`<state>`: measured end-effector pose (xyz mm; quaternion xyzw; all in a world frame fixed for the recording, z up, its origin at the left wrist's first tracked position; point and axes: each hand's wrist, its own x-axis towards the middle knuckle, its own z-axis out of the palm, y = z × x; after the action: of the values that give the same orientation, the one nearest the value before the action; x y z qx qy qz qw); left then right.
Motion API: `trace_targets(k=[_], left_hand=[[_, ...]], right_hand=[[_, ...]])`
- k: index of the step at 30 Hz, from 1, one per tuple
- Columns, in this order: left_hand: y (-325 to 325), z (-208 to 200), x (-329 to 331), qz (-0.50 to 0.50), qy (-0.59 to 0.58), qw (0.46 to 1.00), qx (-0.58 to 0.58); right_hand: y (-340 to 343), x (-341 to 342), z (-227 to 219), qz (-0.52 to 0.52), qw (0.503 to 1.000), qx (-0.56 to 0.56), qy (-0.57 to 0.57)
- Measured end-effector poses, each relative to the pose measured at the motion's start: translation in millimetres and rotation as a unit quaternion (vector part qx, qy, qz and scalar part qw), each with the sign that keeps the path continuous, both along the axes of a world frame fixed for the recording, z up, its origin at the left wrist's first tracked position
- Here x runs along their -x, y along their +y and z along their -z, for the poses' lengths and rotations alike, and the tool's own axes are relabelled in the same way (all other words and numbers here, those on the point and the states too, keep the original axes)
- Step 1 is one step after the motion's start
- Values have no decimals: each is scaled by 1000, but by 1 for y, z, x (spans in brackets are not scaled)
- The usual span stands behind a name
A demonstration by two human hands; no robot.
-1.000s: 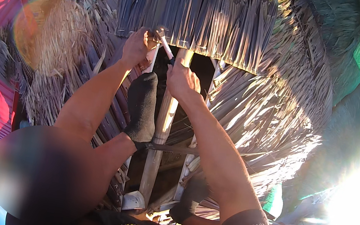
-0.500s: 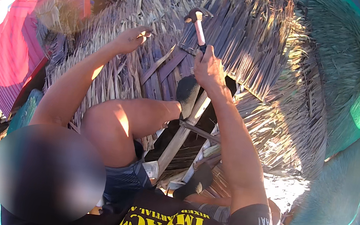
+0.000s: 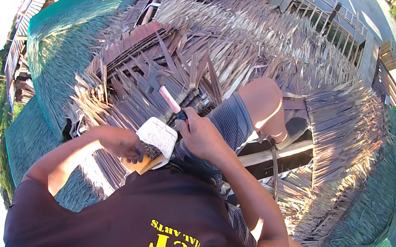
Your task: The person is installing thatch roofing material on a roof. They repeatedly pick up bundles of dried palm leaves, position them on the roof structure, and secure them with a hammer and nails. The person works methodically across the roof surface, layering the thatch to create a continuous covering.
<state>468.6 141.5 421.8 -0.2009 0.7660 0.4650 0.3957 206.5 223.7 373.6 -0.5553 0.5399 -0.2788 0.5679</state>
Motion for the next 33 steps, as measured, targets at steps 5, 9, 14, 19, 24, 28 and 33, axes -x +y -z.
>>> trace_targets(k=[5, 9, 14, 19, 24, 28, 33], left_hand=[[115, 102, -49, -123, 37, 925, 357], [119, 138, -62, -119, 105, 884, 439], [122, 93, -49, -90, 5, 936, 340], [107, 33, -24, -201, 56, 928, 309], [81, 14, -29, -431, 91, 891, 110], [80, 19, -30, -86, -40, 944, 316], [75, 14, -19, -501, 32, 863, 56]], right_hand=[[5, -41, 9, -80, 996, -28, 41], [7, -48, 2, -84, 995, -3, 52], [4, -41, -10, -80, 995, 0, 66], [1, -36, -5, -34, 999, 11, 37], [8, -31, 0, -8, 999, 32, -7], [13, -33, -1, -10, 998, 48, -26], [15, -40, -2, 6, 997, 45, -67]])
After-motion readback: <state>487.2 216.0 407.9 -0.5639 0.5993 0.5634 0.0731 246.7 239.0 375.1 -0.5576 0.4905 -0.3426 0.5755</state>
